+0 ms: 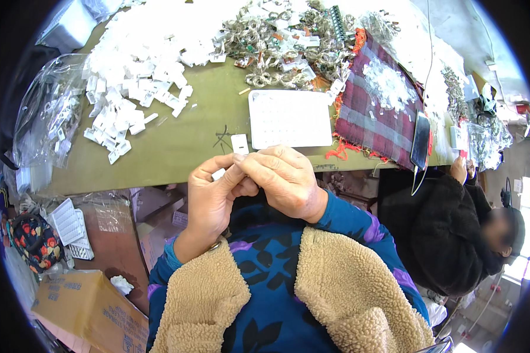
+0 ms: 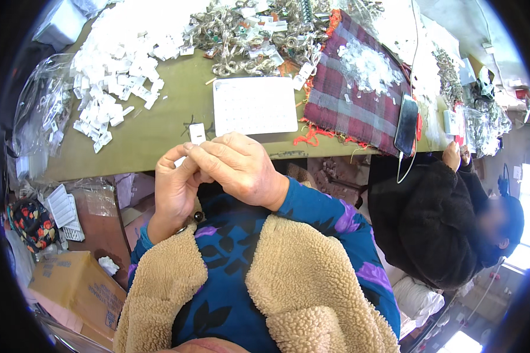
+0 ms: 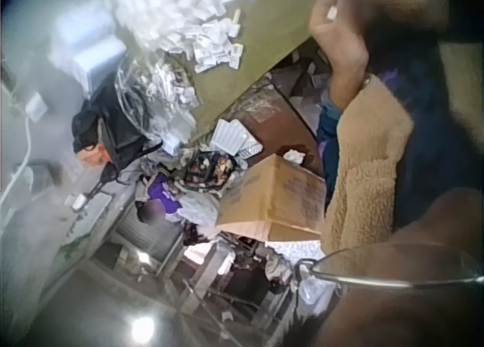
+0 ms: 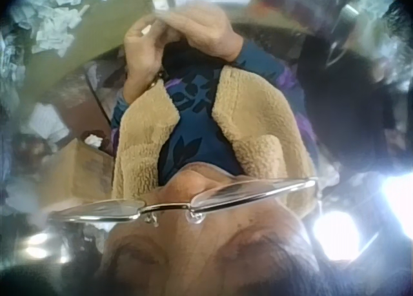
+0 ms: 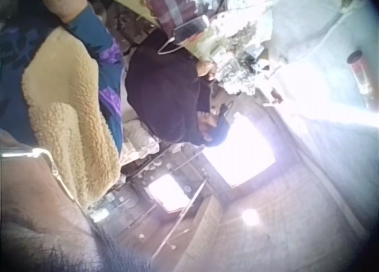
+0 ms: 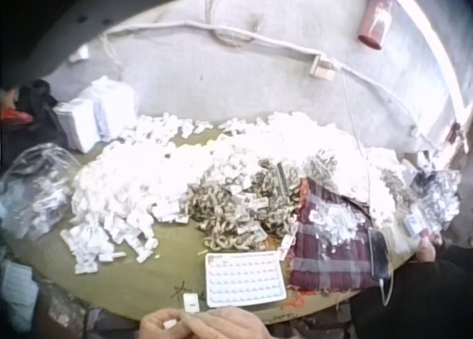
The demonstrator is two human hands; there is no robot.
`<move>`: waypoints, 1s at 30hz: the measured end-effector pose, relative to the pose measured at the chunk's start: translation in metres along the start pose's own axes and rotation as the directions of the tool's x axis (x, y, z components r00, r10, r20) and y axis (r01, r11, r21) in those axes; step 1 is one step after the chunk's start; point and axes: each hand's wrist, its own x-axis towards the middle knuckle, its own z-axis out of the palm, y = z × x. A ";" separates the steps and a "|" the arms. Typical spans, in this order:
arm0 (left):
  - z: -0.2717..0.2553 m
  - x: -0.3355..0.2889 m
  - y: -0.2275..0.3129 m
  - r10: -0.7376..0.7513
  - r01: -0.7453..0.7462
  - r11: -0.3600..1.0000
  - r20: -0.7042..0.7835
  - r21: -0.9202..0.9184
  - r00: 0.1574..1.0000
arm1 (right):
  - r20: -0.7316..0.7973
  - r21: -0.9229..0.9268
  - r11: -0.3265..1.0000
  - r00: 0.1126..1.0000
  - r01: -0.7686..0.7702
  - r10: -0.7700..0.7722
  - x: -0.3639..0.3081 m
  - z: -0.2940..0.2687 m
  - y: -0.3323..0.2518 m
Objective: The person repeatedly picks small white rectangular components and metal rings from a table, inserts the rings into the components, and places the assembled units into a white tray. The person handles items one at a time and continues the cycle throughout the clip.
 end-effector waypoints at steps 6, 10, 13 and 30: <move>-0.003 0.013 0.011 0.014 -0.014 1.000 0.010 0.028 1.000 | -0.132 -0.240 0.848 0.881 -0.473 0.455 0.018 -0.015 0.047; -0.007 0.018 0.012 -0.010 0.009 1.000 0.031 0.012 0.999 | -0.025 -0.340 0.817 0.873 -0.465 0.487 0.019 -0.010 0.066; -0.009 0.019 0.011 0.003 -0.002 1.000 0.032 -0.012 0.999 | 0.042 -0.380 0.820 0.878 -0.427 0.477 0.016 -0.007 0.069; 0.004 -0.005 0.008 -0.086 0.094 0.987 0.063 -0.127 0.994 | 0.048 0.257 0.826 0.860 -0.502 0.508 0.001 -0.008 -0.014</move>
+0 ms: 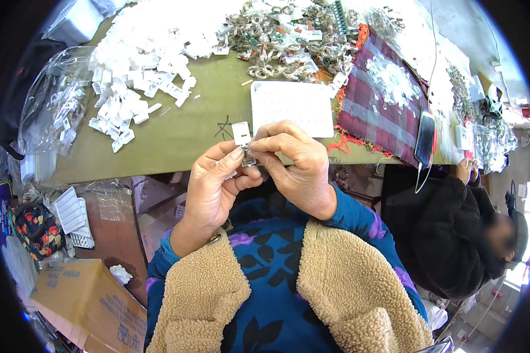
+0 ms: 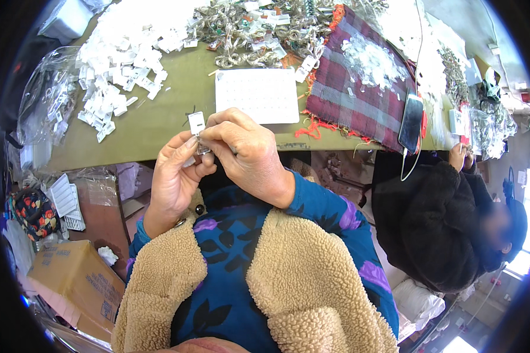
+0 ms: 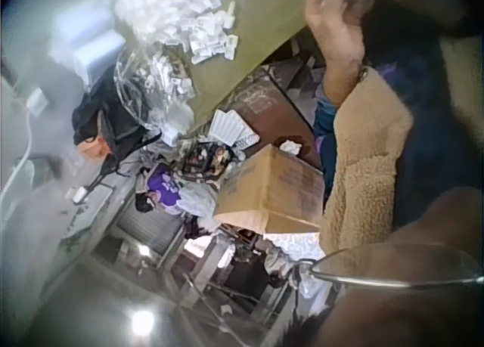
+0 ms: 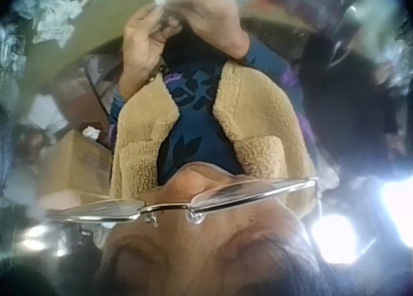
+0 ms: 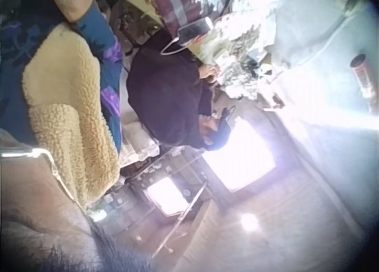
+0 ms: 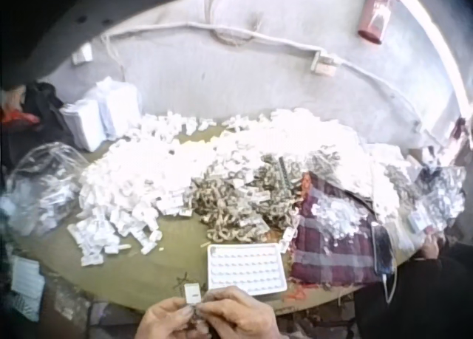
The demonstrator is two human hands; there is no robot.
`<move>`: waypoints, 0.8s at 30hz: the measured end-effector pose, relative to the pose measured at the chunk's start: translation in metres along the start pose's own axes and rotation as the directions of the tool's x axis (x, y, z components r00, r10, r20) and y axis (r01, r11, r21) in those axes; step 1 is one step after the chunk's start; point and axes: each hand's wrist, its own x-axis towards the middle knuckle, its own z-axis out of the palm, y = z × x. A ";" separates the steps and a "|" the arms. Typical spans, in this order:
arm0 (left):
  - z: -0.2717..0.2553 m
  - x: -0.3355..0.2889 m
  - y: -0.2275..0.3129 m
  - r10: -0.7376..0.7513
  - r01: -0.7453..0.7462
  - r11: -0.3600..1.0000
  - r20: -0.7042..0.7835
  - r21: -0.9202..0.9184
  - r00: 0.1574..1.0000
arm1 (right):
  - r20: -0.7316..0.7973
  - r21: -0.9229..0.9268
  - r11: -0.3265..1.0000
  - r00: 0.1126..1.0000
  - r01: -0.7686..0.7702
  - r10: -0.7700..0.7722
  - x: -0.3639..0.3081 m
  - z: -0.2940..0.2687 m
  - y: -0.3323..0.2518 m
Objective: The person repeatedly picks small white rectangular components and metal rings from a table, inserts the rings into the components, and places the assembled units into a white tray. The person handles items one at a time and continues the cycle throughout the clip.
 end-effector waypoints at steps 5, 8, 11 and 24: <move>0.002 -0.012 -0.010 0.012 -0.012 1.000 -0.002 0.001 1.000 | 0.017 0.002 0.989 0.989 0.145 -0.145 -0.005 -0.001 -0.003; -0.001 -0.016 -0.015 0.003 -0.003 1.000 0.004 -0.018 1.000 | 0.172 0.007 0.993 0.978 0.118 -0.117 -0.005 -0.011 -0.005; -0.004 -0.021 -0.021 -0.005 0.005 1.000 -0.005 -0.016 1.000 | 0.307 0.088 0.996 0.951 0.020 -0.047 -0.003 -0.020 -0.004; -0.006 -0.019 -0.013 0.144 -0.133 0.986 -0.119 0.101 0.982 | 0.124 -0.230 0.876 0.906 0.423 -0.405 -0.025 0.009 -0.002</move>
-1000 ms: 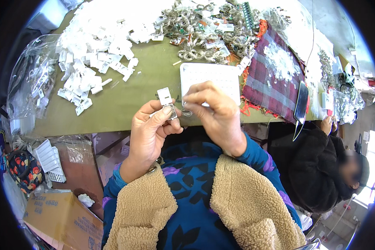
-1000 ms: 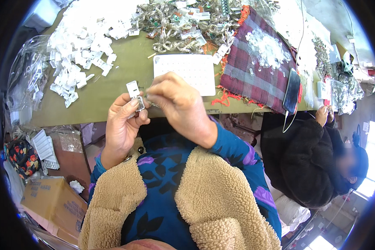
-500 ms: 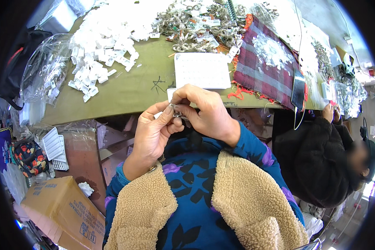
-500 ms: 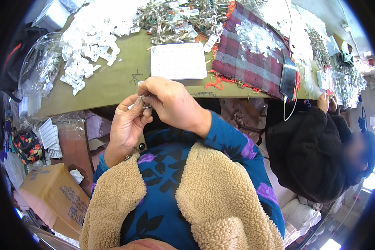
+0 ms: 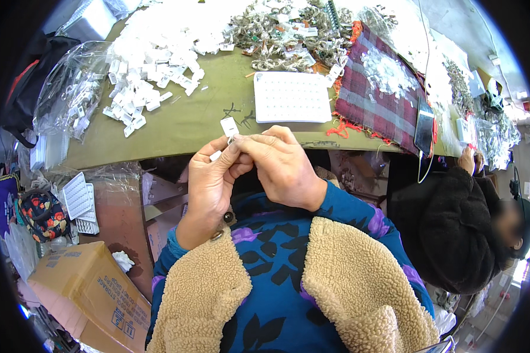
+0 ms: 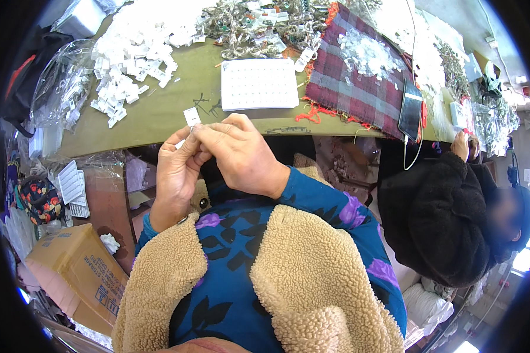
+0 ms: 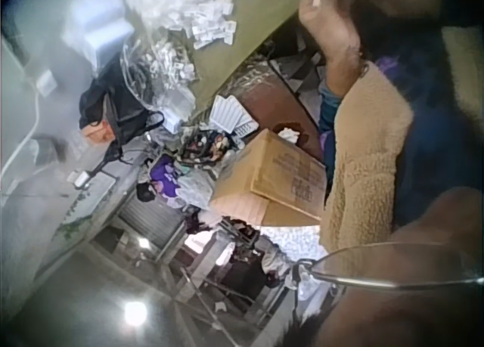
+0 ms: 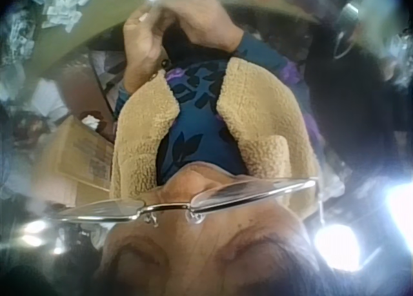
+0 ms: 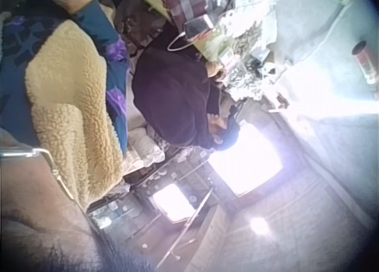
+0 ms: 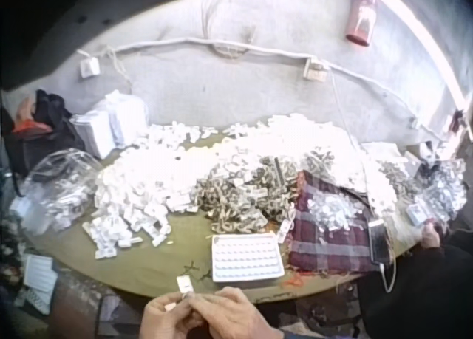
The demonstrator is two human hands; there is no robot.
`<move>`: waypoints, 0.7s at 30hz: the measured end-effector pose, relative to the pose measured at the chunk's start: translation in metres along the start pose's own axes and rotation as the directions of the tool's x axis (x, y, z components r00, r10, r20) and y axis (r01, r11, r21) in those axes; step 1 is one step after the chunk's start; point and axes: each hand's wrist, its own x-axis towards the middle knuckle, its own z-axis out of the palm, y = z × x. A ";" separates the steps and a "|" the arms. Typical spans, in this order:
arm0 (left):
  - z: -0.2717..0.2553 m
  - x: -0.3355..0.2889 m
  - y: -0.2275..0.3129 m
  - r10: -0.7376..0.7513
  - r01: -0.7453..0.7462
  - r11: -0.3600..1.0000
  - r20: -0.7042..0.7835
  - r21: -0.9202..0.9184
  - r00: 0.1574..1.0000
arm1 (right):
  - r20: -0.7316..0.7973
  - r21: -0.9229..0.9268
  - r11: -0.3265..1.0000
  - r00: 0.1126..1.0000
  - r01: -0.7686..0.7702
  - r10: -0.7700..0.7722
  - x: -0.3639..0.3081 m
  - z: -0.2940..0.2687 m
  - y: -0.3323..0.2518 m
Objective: The person repeatedly picks small white rectangular components and metal rings from a table, inserts the rings into the components, and places the assembled units into a white tray. The person handles items one at a time and continues the cycle throughout the clip.
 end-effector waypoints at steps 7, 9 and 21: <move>0.002 -0.005 0.006 -0.079 0.069 0.996 0.186 0.060 0.979 | 0.146 0.587 0.537 0.732 -0.606 0.666 0.000 -0.019 -0.004; 0.003 -0.002 0.004 -0.146 0.125 0.986 0.202 0.115 0.968 | 0.354 0.602 0.333 0.616 -0.726 0.704 -0.001 -0.014 0.000; -0.002 -0.007 -0.015 -0.330 0.422 0.869 0.334 -0.257 0.883 | 0.057 0.344 0.904 0.966 -0.255 0.251 -0.020 -0.040 -0.013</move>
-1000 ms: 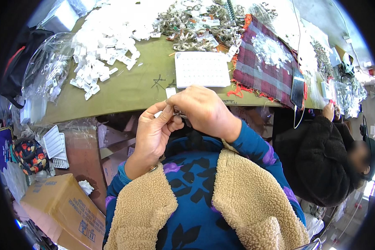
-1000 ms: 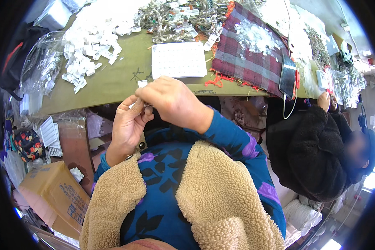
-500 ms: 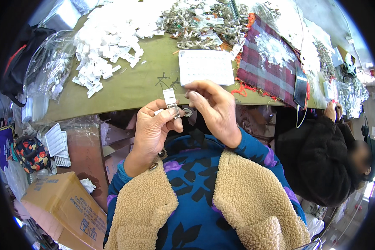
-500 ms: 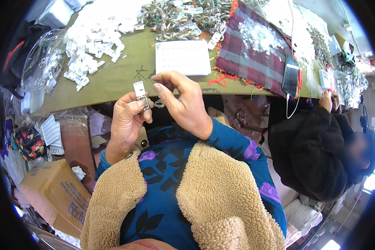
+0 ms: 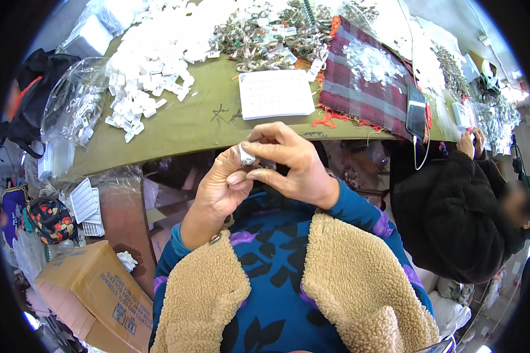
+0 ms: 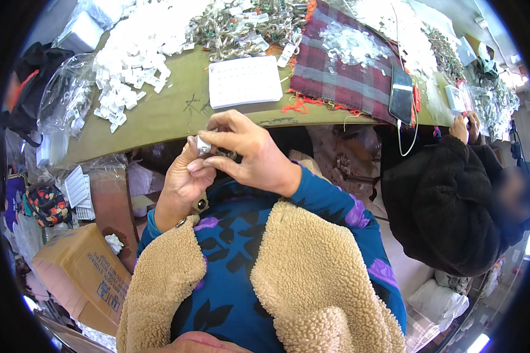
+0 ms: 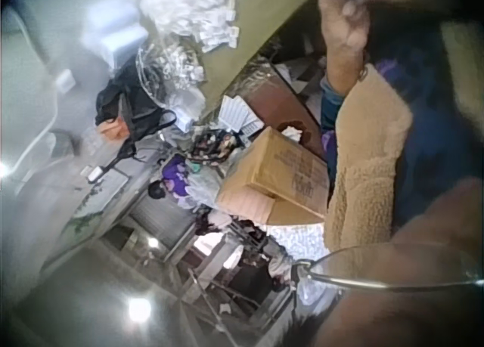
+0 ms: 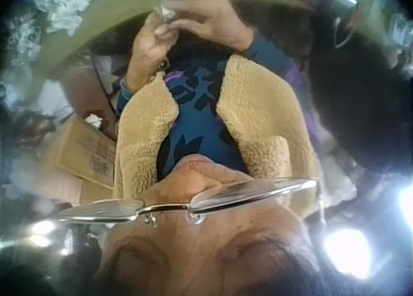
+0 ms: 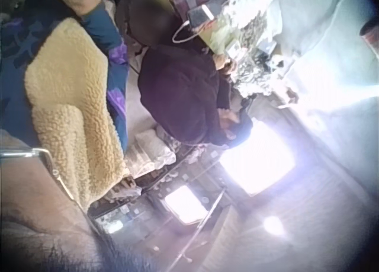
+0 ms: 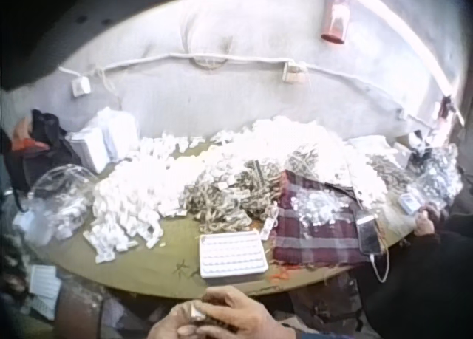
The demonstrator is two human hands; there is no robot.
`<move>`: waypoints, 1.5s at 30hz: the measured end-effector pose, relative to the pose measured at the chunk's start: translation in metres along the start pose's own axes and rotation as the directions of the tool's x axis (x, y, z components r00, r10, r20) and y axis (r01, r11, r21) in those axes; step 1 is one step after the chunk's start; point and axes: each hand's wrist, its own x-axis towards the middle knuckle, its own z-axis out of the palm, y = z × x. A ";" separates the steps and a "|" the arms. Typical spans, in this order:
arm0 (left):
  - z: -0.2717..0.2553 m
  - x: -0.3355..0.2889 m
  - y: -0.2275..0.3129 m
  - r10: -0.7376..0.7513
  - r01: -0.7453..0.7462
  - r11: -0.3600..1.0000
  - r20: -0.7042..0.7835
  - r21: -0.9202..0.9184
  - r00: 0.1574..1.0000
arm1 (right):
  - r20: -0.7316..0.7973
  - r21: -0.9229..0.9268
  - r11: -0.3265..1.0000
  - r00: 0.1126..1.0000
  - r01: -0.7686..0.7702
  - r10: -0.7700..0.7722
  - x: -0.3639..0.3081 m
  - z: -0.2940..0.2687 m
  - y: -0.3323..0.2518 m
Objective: The person repeatedly picks small white rectangular components and metal rings from a table, inserts the rings into the components, and places the assembled units into a white tray. The person handles items one at a time and continues the cycle throughout the clip.
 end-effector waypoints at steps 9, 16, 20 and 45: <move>0.013 0.010 -0.027 -0.061 0.067 0.985 -0.047 0.158 0.997 | 0.007 -0.378 0.823 0.890 0.424 -0.456 -0.016 -0.018 0.019; 0.026 0.034 -0.032 -0.193 0.194 0.975 -0.016 0.106 0.981 | -0.168 -0.301 0.922 0.938 0.245 -0.304 -0.039 -0.057 0.031; 0.034 0.052 -0.036 -0.229 0.202 0.945 0.078 0.255 0.970 | -0.607 -0.285 0.903 0.790 -0.320 0.088 -0.039 -0.119 0.061; 0.036 0.070 -0.022 -0.155 0.147 0.909 -0.010 0.390 0.988 | -0.665 -0.305 0.839 0.732 -0.450 0.151 0.005 -0.156 0.122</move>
